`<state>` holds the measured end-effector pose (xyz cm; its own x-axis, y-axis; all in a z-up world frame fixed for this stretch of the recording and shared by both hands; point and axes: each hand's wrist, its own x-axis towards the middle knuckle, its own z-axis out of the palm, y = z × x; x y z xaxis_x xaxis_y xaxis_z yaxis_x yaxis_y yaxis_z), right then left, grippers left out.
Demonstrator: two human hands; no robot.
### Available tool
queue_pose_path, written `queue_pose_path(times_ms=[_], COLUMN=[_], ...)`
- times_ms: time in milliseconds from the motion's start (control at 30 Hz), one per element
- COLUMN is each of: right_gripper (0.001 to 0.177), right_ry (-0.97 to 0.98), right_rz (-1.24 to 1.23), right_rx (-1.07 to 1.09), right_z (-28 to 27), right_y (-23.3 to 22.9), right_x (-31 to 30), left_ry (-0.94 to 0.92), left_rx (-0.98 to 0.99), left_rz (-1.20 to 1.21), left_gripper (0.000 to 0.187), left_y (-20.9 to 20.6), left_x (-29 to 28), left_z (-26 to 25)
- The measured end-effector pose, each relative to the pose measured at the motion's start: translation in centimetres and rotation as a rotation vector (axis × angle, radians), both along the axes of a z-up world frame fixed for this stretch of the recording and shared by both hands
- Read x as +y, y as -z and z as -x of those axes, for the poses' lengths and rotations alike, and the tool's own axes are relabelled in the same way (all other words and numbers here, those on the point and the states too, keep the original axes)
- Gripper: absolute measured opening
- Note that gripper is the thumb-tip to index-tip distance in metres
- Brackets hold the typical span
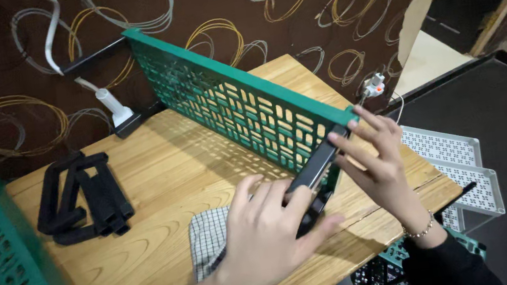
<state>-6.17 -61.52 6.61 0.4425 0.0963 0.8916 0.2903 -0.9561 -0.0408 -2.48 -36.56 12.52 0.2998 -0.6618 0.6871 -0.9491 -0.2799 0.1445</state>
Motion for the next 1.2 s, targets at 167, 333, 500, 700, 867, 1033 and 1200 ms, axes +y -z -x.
queue_pose_path(times_ms=[167, 333, 500, 700, 867, 1033, 1200], right_gripper=[0.056, 0.055, 0.053, 0.05, 0.056, 0.07, 0.079], right_ry=[-0.138, -0.277, -0.384, -0.438, -0.45, -0.45, -0.469], right_rz=[0.026, -0.086, -0.09, -0.175, -0.123, -0.103, -0.126], right_rx=[-0.009, 0.124, 0.178, 0.223, 0.174, 0.097, 0.088], right_z=[-0.1, -0.3, -0.8, -1.3, -1.9, -3.1, -3.7], right_y=[-0.6, -1.8, -2.8, -2.2, -0.8, 0.8, 2.0], right_x=[2.9, 3.7, 3.3, 3.3, 2.8, 2.5, 3.0], left_ry=[-0.357, -0.51, -0.476, -0.36, -0.341, -0.322, -0.341], left_rx=[-0.161, -0.219, -0.211, -0.119, -0.044, 0.11, 0.028], left_rz=[-0.273, -0.449, -0.289, -0.175, -0.13, -0.269, -0.117], left_gripper=[0.048, 0.052, 0.038, 0.032, 0.033, 0.037, 0.04], left_y=[-0.5, 0.6, 1.0, 1.0, 0.9, 0.8, 1.8], left_x=[-0.4, -2.0, -3.8, -3.5, -2.8, -1.1, 0.5], left_z=[0.8, 0.6, -0.2, -1.2, -1.1, -2.0, -2.2])
